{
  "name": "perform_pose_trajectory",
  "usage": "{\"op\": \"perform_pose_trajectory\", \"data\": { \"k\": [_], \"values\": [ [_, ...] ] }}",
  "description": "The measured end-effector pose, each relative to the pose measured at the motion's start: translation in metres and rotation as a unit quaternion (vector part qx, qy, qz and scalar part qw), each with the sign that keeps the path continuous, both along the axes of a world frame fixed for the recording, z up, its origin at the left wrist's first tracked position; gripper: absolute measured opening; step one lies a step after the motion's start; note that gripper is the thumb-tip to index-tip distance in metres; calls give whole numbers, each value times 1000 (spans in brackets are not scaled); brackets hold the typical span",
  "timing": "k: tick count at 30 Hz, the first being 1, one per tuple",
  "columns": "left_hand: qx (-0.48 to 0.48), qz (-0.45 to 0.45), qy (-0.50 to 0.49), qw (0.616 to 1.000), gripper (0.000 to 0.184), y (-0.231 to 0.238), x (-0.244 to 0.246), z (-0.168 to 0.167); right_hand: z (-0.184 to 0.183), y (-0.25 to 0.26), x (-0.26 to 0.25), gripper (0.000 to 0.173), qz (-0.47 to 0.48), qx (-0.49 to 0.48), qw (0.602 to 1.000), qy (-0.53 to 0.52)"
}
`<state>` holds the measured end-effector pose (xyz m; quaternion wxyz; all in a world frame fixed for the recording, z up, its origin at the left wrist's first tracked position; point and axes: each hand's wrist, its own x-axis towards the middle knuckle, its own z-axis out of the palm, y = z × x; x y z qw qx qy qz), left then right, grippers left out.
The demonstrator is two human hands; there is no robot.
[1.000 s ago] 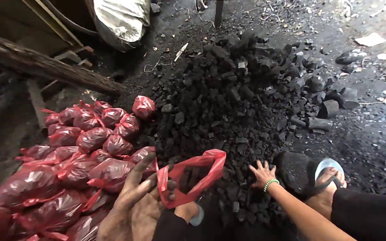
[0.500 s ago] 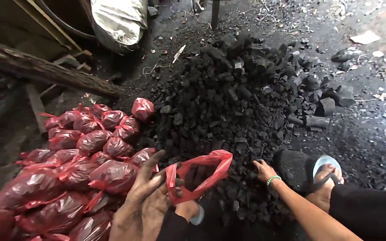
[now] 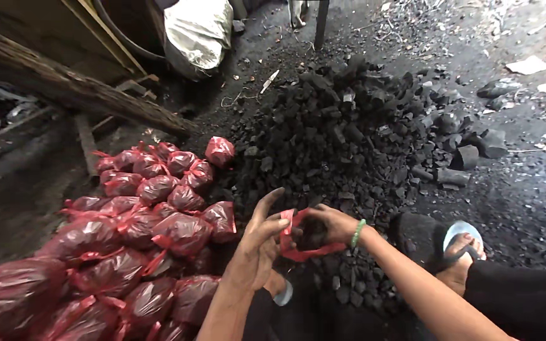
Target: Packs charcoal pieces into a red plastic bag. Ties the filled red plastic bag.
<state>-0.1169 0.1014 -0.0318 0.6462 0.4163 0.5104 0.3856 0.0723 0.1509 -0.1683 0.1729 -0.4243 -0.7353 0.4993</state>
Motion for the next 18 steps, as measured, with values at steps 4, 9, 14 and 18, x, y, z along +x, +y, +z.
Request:
{"op": "perform_pose_trajectory", "data": {
  "k": [4,9,14,18],
  "values": [
    [-21,7,18,1000,62,1,7,-2,20,2,13,60,63,44,981,-177],
    [-7,40,16,999,52,1,3,6,-33,-41,76,32,-363,-17,930,60],
    [11,43,12,999,54,-1,0,13,-122,-130,84,116,-186,-249,892,-329],
    [27,44,13,999,58,-2,-7,10,-139,-145,37,115,-145,-193,906,-348]
  ]
}}
